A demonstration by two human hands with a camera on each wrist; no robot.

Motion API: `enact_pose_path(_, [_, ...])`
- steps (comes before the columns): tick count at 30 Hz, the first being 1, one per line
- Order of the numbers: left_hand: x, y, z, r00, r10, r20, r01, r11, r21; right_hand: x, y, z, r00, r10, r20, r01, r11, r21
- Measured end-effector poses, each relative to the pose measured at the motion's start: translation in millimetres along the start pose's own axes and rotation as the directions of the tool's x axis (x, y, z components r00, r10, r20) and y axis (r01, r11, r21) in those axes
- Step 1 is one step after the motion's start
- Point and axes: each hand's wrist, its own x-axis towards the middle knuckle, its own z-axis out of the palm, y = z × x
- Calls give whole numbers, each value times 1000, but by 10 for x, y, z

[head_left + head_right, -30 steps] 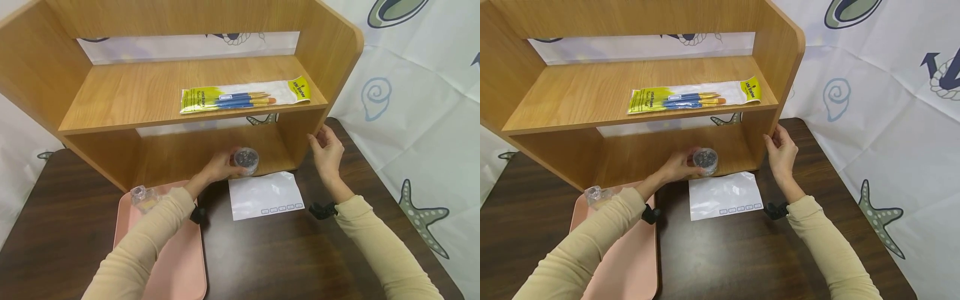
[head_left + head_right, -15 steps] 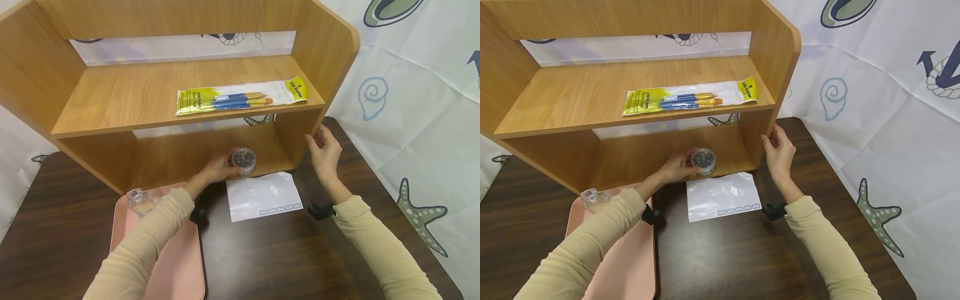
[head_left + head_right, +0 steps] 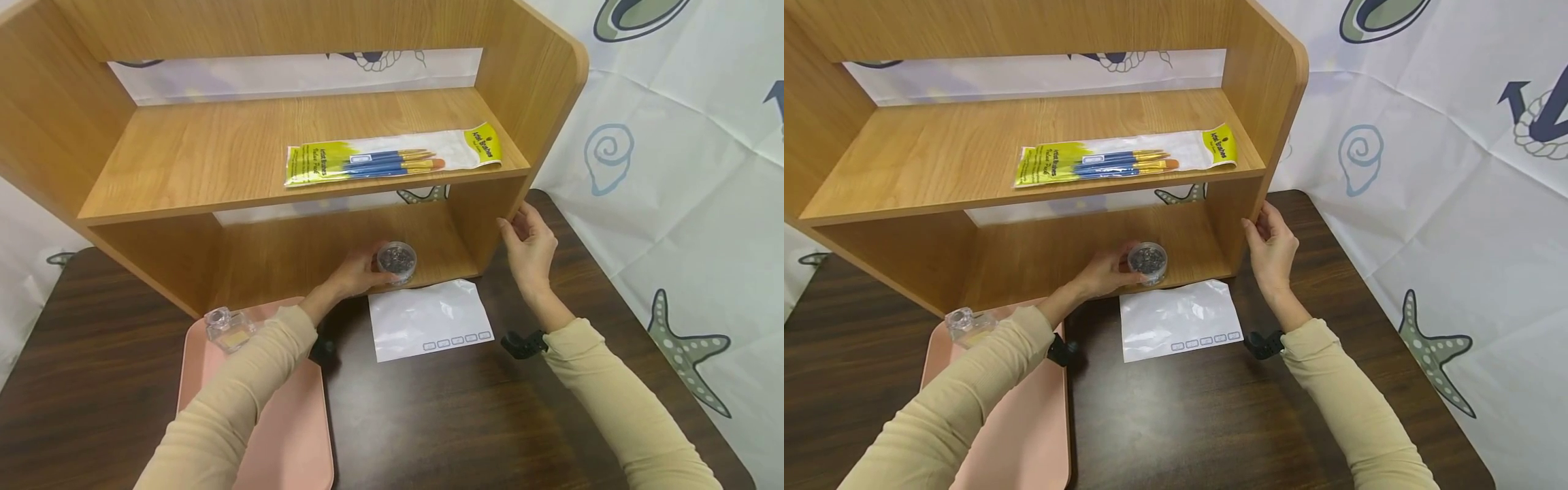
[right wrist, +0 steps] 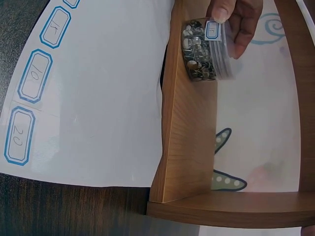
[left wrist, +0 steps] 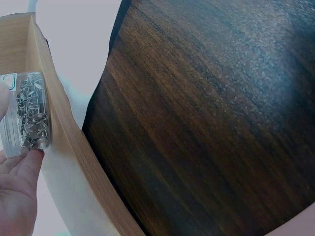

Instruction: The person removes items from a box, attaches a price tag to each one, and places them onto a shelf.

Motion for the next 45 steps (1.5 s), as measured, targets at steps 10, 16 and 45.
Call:
enact_pose_path(10, [10,0,5,1000,0,7,0,1000,28,-6,3,-1,1000,1,6,-1,1000,-11])
enact_pose_path(16, [4,3,2,1000,-18,19,17,999,49,0,7,-1,1000,1,2,-1,1000,-3])
enact_pose_path(45, [17,-3,19,1000,10,-9,-10,996,91,-77,-317,-33,1000,9,2,-9,1000,8])
